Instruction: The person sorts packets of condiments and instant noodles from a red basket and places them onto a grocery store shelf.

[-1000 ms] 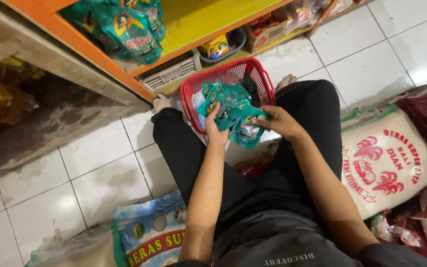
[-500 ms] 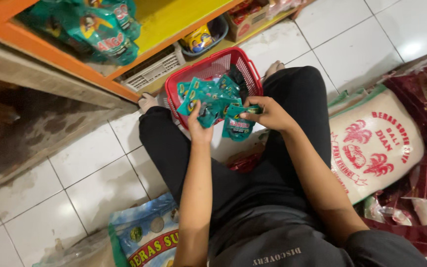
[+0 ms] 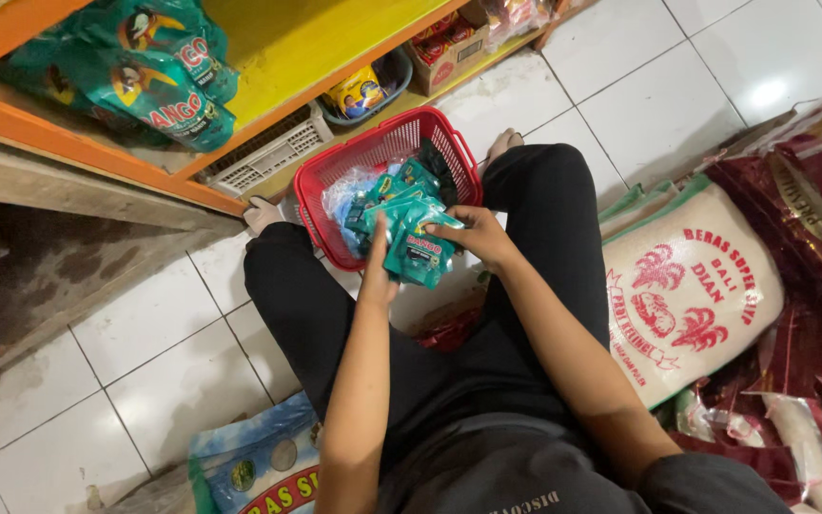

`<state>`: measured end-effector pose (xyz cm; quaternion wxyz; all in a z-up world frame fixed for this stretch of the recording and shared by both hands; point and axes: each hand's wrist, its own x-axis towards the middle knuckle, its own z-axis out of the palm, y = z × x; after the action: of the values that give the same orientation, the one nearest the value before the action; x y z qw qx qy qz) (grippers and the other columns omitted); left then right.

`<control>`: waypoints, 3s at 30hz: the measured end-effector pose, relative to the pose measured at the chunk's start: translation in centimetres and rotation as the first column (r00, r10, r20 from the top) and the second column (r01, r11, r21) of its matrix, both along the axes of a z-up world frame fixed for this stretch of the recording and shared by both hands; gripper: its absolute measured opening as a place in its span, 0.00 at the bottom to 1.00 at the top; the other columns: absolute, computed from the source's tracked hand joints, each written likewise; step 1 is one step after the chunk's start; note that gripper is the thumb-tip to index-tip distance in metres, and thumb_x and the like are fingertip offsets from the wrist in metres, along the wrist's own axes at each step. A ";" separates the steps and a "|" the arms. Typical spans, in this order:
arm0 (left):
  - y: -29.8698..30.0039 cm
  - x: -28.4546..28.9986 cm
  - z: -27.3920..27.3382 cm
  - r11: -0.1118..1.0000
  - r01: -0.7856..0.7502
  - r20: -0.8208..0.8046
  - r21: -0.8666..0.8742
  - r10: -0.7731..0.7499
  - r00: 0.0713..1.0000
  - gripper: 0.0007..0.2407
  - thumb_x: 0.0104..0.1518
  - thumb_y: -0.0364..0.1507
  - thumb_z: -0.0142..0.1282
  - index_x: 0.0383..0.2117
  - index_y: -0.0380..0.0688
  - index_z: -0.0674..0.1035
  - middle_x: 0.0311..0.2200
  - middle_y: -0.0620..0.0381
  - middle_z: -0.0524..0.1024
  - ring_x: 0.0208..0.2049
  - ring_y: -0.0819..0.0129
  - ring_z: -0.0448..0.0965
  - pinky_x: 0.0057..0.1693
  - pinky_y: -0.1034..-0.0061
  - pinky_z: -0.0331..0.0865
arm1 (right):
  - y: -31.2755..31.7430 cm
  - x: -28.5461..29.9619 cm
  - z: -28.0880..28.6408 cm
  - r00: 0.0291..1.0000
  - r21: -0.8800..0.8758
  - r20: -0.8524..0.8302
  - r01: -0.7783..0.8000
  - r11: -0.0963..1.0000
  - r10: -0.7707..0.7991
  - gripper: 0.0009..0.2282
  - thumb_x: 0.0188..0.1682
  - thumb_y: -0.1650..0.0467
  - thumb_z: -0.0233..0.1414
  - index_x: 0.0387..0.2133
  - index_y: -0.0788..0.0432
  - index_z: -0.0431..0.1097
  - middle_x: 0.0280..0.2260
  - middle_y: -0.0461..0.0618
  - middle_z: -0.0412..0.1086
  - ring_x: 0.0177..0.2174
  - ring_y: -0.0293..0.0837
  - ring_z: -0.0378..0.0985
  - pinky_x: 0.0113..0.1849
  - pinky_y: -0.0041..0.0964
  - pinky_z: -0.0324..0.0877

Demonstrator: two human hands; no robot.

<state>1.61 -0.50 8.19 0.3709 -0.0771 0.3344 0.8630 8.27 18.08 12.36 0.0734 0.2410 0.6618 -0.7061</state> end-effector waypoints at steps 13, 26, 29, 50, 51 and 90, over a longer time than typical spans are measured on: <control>0.2 -0.7 0.9 0.950 -0.231 -0.162 -0.208 0.200 0.966 0.23 0.58 0.35 0.62 0.59 0.42 0.72 0.51 0.58 0.77 0.51 0.70 0.78 0.55 0.72 0.73 | 0.9 -0.6 -1.8 0.981 -0.240 -0.190 -0.023 0.971 -0.024 0.14 0.47 0.74 0.65 0.43 0.68 0.72 0.39 0.51 0.75 0.40 0.39 0.77 0.45 0.34 0.72; 0.0 -8.2 1.5 0.554 -0.500 -0.650 -0.665 -0.101 0.753 0.21 0.69 0.43 0.45 0.57 0.37 0.70 0.51 0.42 0.74 0.54 0.48 0.73 0.58 0.64 0.64 | -1.4 -9.5 4.2 0.998 -0.372 -0.070 -0.025 0.928 -0.001 0.31 0.39 0.77 0.64 0.57 0.61 0.57 0.47 0.52 0.72 0.47 0.44 0.77 0.49 0.42 0.75; 0.1 -10.9 -2.6 0.614 -0.607 -0.792 -0.505 -0.052 0.608 0.21 0.77 0.41 0.37 0.62 0.35 0.66 0.61 0.38 0.66 0.64 0.44 0.64 0.65 0.62 0.57 | 0.1 -12.3 3.0 0.996 -0.295 -0.082 -0.065 0.953 0.043 0.31 0.38 0.78 0.65 0.56 0.64 0.59 0.46 0.54 0.73 0.47 0.45 0.78 0.49 0.42 0.75; 1.2 -14.1 -1.1 0.821 -0.454 -0.646 -0.348 0.141 0.750 0.23 0.63 0.25 0.57 0.64 0.44 0.63 0.49 0.53 0.78 0.51 0.71 0.78 0.55 0.75 0.71 | 4.9 -14.1 -1.9 0.999 -0.314 0.038 -0.022 0.949 0.036 0.19 0.38 0.80 0.64 0.45 0.65 0.71 0.41 0.54 0.78 0.41 0.46 0.82 0.45 0.44 0.79; 1.4 -14.3 -1.4 0.833 -0.457 -0.648 -0.311 0.166 0.743 0.22 0.64 0.25 0.56 0.64 0.44 0.63 0.52 0.52 0.77 0.53 0.70 0.77 0.57 0.75 0.70 | 4.9 -14.2 -1.8 0.999 -0.323 0.033 -0.008 0.947 0.020 0.19 0.38 0.80 0.64 0.45 0.65 0.71 0.41 0.54 0.78 0.41 0.46 0.82 0.45 0.44 0.79; 1.0 -15.4 -2.3 0.682 -0.629 -0.622 -0.373 0.320 0.715 0.11 0.57 0.26 0.64 0.41 0.37 0.75 0.35 0.59 0.81 0.36 0.77 0.78 0.46 0.79 0.70 | 3.6 -16.6 1.2 0.945 0.013 -0.192 0.273 0.962 -0.266 0.08 0.49 0.69 0.63 0.34 0.63 0.79 0.29 0.44 0.77 0.26 0.33 0.73 0.30 0.27 0.67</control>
<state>-13.83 0.54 5.87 -0.0181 -0.0393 0.6238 0.7804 -8.32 21.64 13.55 -0.0914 0.2629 0.6404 -0.7159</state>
